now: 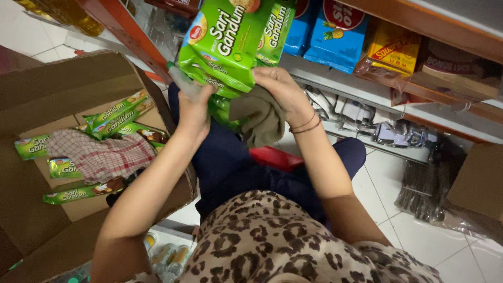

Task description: The person takes snack packages from a cardboard box, scans them with a handheld scanner, and organizes them onto store shelves. They then sit on a crate to clean the bottom shelf surface using a spray bottle and a cloth.

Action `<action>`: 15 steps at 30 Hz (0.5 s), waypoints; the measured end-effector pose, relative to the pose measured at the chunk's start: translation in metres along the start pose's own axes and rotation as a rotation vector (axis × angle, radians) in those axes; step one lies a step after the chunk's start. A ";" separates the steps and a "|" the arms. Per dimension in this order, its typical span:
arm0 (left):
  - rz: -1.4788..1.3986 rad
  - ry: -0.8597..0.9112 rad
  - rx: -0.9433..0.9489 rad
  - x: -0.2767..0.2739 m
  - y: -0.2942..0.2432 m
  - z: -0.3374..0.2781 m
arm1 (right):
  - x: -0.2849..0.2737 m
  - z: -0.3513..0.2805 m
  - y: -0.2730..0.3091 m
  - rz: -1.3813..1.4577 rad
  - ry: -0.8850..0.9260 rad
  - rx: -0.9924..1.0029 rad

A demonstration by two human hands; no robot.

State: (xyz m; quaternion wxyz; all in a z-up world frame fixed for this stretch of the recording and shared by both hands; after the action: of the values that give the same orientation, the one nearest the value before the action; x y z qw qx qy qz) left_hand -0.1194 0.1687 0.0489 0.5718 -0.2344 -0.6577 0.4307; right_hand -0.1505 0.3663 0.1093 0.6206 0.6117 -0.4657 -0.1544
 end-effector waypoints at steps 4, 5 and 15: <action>-0.015 -0.005 0.002 -0.001 -0.005 -0.001 | 0.010 -0.004 0.022 -0.124 -0.175 -0.192; 0.016 -0.009 0.011 0.000 -0.007 -0.002 | 0.015 -0.006 0.019 0.091 -0.115 -0.047; 0.237 0.034 0.031 0.004 -0.012 -0.008 | -0.008 0.008 0.009 -0.255 -0.186 -0.039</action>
State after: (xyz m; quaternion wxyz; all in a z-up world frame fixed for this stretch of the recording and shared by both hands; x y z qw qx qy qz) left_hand -0.1102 0.1678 0.0609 0.5318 -0.3088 -0.6087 0.5014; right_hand -0.1643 0.3693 0.1128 0.5618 0.6367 -0.4369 -0.2968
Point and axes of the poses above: each hand's wrist, its own z-axis towards the middle knuckle, its own x-axis out of the palm, y = z × x, the point moved 7 cm from there along z, towards the middle knuckle, and after that the axes turned 6 degrees about x, right-handed, at the moved point
